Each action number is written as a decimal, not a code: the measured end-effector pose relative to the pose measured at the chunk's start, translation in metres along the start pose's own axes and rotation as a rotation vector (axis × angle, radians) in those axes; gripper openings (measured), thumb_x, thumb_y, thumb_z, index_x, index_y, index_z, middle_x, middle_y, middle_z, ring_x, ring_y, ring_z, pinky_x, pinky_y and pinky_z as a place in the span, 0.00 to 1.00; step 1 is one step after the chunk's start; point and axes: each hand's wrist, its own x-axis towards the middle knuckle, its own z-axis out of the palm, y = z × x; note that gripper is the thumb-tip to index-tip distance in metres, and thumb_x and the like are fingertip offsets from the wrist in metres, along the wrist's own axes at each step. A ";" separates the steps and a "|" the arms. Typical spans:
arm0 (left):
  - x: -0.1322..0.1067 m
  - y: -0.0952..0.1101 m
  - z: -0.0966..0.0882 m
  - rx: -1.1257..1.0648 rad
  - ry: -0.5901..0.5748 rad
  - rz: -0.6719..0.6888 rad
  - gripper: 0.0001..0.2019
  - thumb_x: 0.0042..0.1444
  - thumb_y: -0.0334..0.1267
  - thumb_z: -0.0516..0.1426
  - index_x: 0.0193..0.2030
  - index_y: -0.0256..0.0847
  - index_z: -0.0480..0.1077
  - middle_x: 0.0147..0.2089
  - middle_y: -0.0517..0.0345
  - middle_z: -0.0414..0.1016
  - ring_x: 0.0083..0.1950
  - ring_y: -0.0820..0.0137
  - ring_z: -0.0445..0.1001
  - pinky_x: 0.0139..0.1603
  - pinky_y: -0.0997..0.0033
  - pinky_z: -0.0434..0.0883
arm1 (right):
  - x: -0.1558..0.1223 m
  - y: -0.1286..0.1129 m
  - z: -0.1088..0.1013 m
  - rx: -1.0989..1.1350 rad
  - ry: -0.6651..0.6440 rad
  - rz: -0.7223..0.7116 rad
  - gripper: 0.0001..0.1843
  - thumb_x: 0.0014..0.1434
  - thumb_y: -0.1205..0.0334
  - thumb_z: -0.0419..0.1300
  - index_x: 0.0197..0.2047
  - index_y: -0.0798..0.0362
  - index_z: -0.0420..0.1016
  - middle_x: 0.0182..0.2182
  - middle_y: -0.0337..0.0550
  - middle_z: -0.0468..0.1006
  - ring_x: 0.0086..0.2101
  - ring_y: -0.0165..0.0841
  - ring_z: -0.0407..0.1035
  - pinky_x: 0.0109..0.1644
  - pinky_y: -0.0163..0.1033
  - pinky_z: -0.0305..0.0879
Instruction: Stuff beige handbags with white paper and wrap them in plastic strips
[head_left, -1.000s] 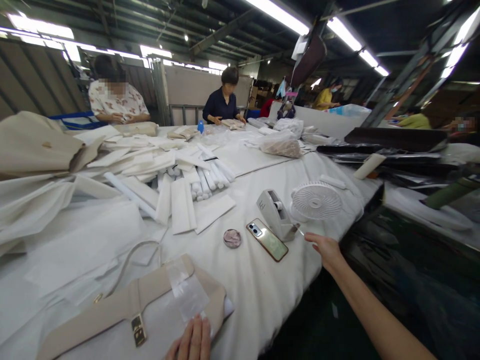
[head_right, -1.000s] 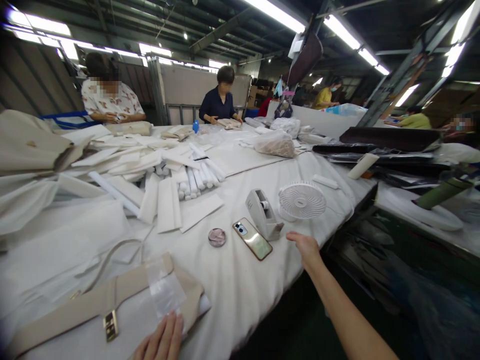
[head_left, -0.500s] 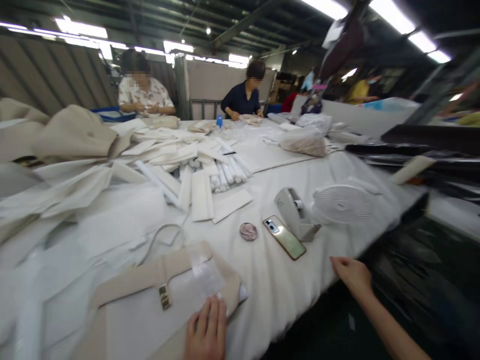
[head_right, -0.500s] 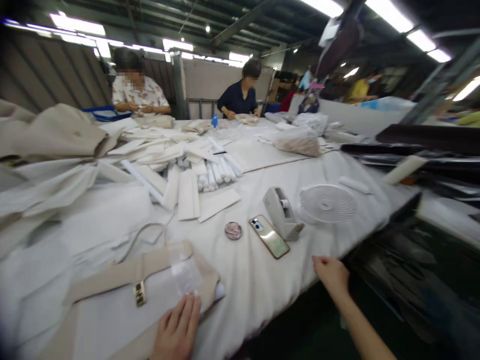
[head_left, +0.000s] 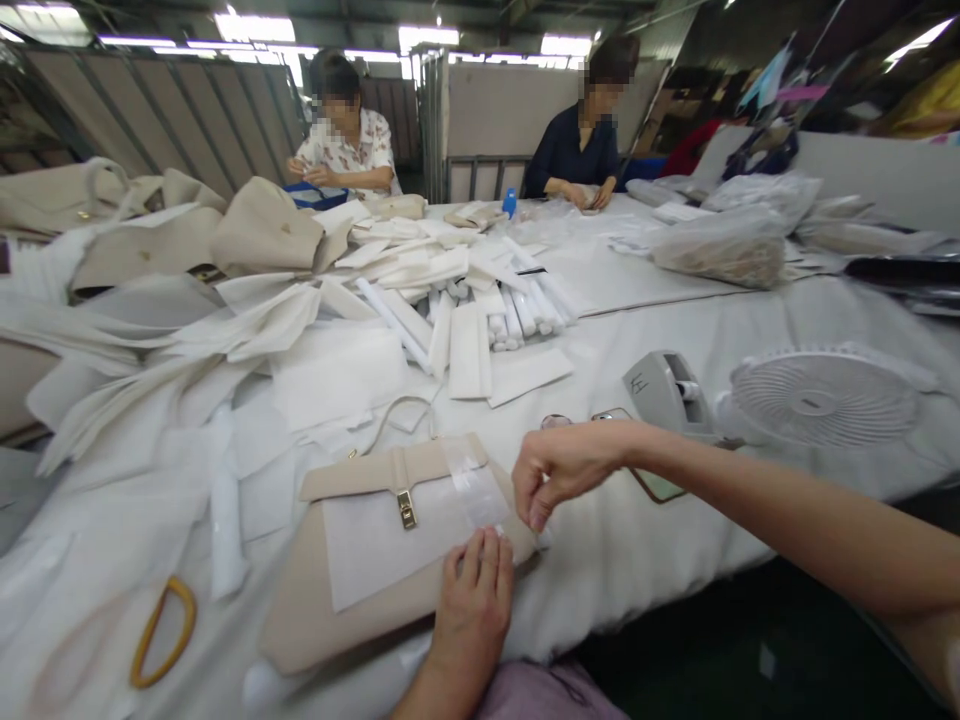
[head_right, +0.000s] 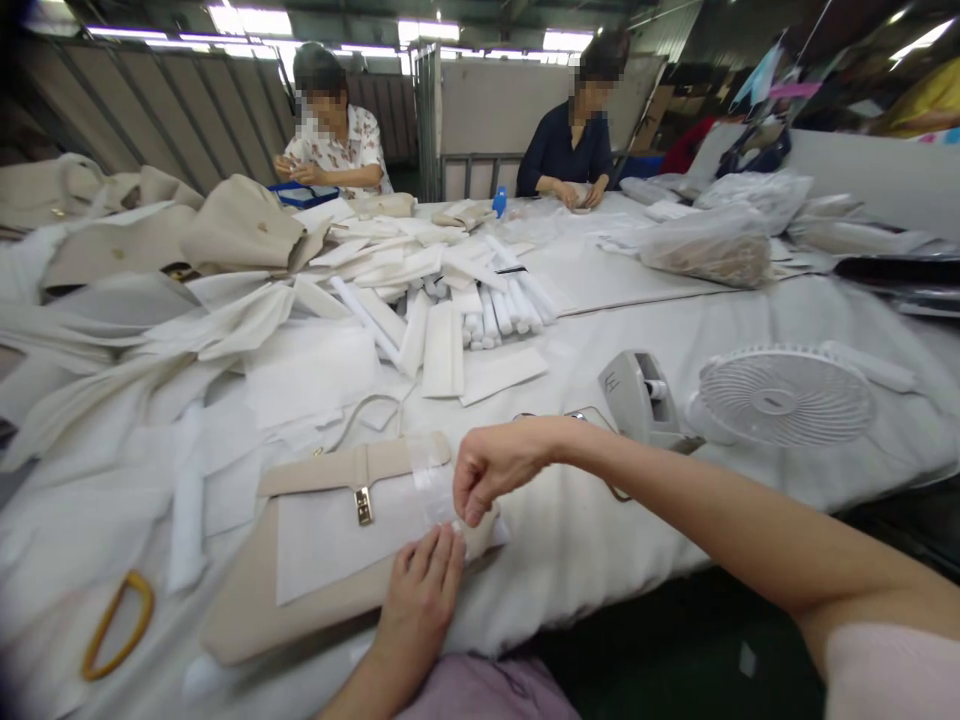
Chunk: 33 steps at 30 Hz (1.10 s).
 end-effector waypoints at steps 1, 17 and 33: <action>0.000 0.000 0.000 -0.004 0.005 -0.002 0.19 0.61 0.35 0.51 0.58 0.35 0.66 0.57 0.48 0.71 0.57 0.62 0.67 0.50 0.60 0.66 | 0.018 0.001 -0.001 -0.133 -0.040 0.018 0.04 0.49 0.64 0.65 0.29 0.49 0.82 0.23 0.31 0.79 0.26 0.27 0.71 0.31 0.29 0.62; 0.000 0.003 0.008 -0.041 0.083 -0.078 0.17 0.61 0.31 0.48 0.54 0.37 0.70 0.56 0.48 0.73 0.57 0.60 0.68 0.50 0.59 0.67 | 0.128 0.030 0.018 -0.897 -0.096 0.050 0.04 0.40 0.69 0.69 0.22 0.54 0.79 0.22 0.43 0.78 0.30 0.38 0.73 0.33 0.37 0.62; 0.004 -0.002 0.005 -0.053 0.116 -0.053 0.17 0.60 0.32 0.49 0.53 0.35 0.70 0.53 0.48 0.74 0.54 0.60 0.70 0.49 0.59 0.66 | 0.109 0.045 -0.007 -0.915 0.408 0.312 0.17 0.61 0.53 0.58 0.41 0.59 0.76 0.37 0.56 0.80 0.38 0.45 0.75 0.37 0.42 0.68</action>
